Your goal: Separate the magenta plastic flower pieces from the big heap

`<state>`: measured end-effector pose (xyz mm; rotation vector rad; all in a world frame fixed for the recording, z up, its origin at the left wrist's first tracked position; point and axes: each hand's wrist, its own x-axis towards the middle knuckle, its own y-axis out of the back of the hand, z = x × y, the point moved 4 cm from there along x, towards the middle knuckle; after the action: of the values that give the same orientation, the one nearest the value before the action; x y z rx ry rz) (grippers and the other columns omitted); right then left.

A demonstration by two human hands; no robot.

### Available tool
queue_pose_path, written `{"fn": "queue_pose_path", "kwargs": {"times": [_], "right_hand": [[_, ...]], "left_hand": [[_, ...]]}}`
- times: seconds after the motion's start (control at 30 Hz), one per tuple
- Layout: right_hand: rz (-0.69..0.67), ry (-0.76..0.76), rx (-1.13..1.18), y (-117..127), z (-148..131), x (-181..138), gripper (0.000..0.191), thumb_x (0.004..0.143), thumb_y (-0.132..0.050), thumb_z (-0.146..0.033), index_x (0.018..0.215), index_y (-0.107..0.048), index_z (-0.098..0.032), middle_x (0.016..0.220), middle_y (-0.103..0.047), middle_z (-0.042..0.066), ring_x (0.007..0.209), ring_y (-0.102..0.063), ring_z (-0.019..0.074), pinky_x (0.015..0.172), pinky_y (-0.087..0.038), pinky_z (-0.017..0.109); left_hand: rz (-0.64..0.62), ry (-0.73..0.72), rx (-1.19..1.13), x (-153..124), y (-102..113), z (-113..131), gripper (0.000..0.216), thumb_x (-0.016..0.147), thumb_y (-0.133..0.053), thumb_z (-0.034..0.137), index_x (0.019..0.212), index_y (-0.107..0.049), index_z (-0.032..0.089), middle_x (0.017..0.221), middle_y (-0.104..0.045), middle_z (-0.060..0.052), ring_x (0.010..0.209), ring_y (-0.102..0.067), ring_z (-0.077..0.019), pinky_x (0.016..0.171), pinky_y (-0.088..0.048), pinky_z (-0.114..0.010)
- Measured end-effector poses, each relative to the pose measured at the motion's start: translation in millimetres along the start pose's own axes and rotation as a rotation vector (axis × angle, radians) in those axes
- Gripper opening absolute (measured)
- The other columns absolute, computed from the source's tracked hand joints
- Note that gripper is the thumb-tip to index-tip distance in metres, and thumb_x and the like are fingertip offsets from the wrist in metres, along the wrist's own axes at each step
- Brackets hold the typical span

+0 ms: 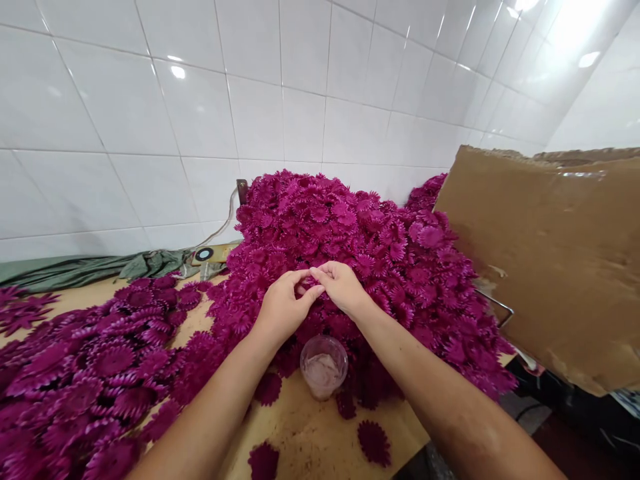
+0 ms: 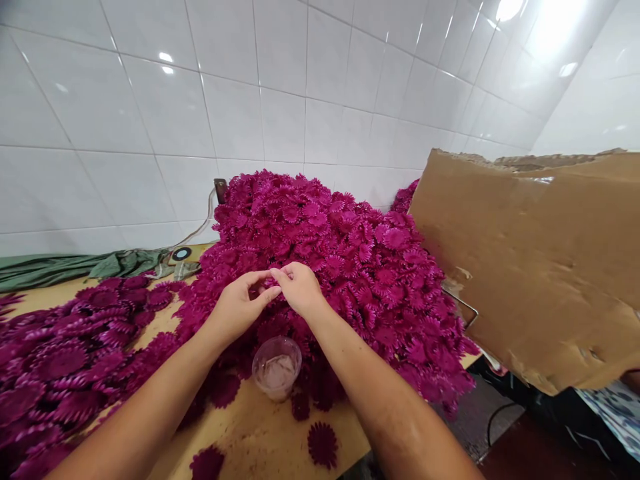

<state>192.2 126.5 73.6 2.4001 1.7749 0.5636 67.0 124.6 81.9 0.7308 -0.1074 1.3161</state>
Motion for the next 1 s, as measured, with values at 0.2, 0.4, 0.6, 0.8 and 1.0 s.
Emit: {"fn": "queue_pose_path", "kwargs": {"times": [0.2, 0.4, 0.6, 0.8, 1.0], "right_hand": [[-0.085, 0.02, 0.148, -3.8, -9.1, -11.2, 0.009, 0.074, -0.052, -0.023, 0.076, -0.052, -0.015, 0.067, -0.055, -0.002, 0.064, -0.05, 0.0095, 0.064, -0.041, 0.024], [-0.113, 0.161, 0.139, -6.8, -13.6, -16.8, 0.026, 0.065, -0.061, -0.016, 0.09, -0.053, -0.017, 0.08, -0.06, 0.001, 0.075, -0.054, 0.0118, 0.072, -0.043, 0.027], [0.007, 0.084, -0.037, 17.9, -9.3, -22.4, 0.03, 0.061, -0.062, -0.015, 0.09, -0.056, -0.015, 0.078, -0.057, 0.001, 0.072, -0.052, 0.0127, 0.074, -0.042, 0.03], [-0.107, -0.004, -0.024, 23.7, -1.8, -16.9, 0.006, 0.064, -0.054, -0.011, 0.066, -0.058, -0.014, 0.056, -0.053, -0.003, 0.054, -0.045, 0.0096, 0.061, -0.037, 0.026], [0.006, 0.129, -0.338, 27.1, -1.4, -14.3, 0.013, 0.07, -0.051, -0.022, 0.057, -0.051, -0.018, 0.053, -0.047, -0.003, 0.052, -0.039, 0.0107, 0.055, -0.028, 0.024]], "left_hand": [[0.093, 0.094, -0.134, 6.9, -1.2, -5.7, 0.009, 0.065, -0.057, 0.023, 0.063, -0.066, 0.021, 0.058, -0.063, 0.001, 0.057, -0.053, -0.0149, 0.061, -0.039, -0.026], [0.278, 0.248, -0.285, 22.9, 5.2, -22.1, 0.012, 0.065, -0.056, 0.028, 0.059, -0.059, 0.017, 0.046, -0.052, 0.005, 0.046, -0.046, -0.0109, 0.05, -0.036, -0.022], [0.45, 0.27, -0.224, 43.2, 39.1, -38.7, 0.012, 0.073, -0.043, 0.022, 0.069, -0.054, 0.019, 0.051, -0.051, 0.004, 0.051, -0.05, -0.0127, 0.057, -0.039, -0.024], [0.286, 0.137, -0.092, 35.6, 38.0, -41.5, 0.025, 0.052, -0.059, 0.006, 0.073, -0.064, 0.018, 0.075, -0.061, -0.002, 0.074, -0.055, -0.0182, 0.08, -0.04, -0.03], [0.071, -0.094, 0.094, 11.4, 15.8, -7.8, 0.017, 0.07, -0.053, 0.021, 0.081, -0.066, 0.02, 0.085, -0.065, -0.006, 0.082, -0.058, -0.0205, 0.081, -0.042, -0.033]]}}
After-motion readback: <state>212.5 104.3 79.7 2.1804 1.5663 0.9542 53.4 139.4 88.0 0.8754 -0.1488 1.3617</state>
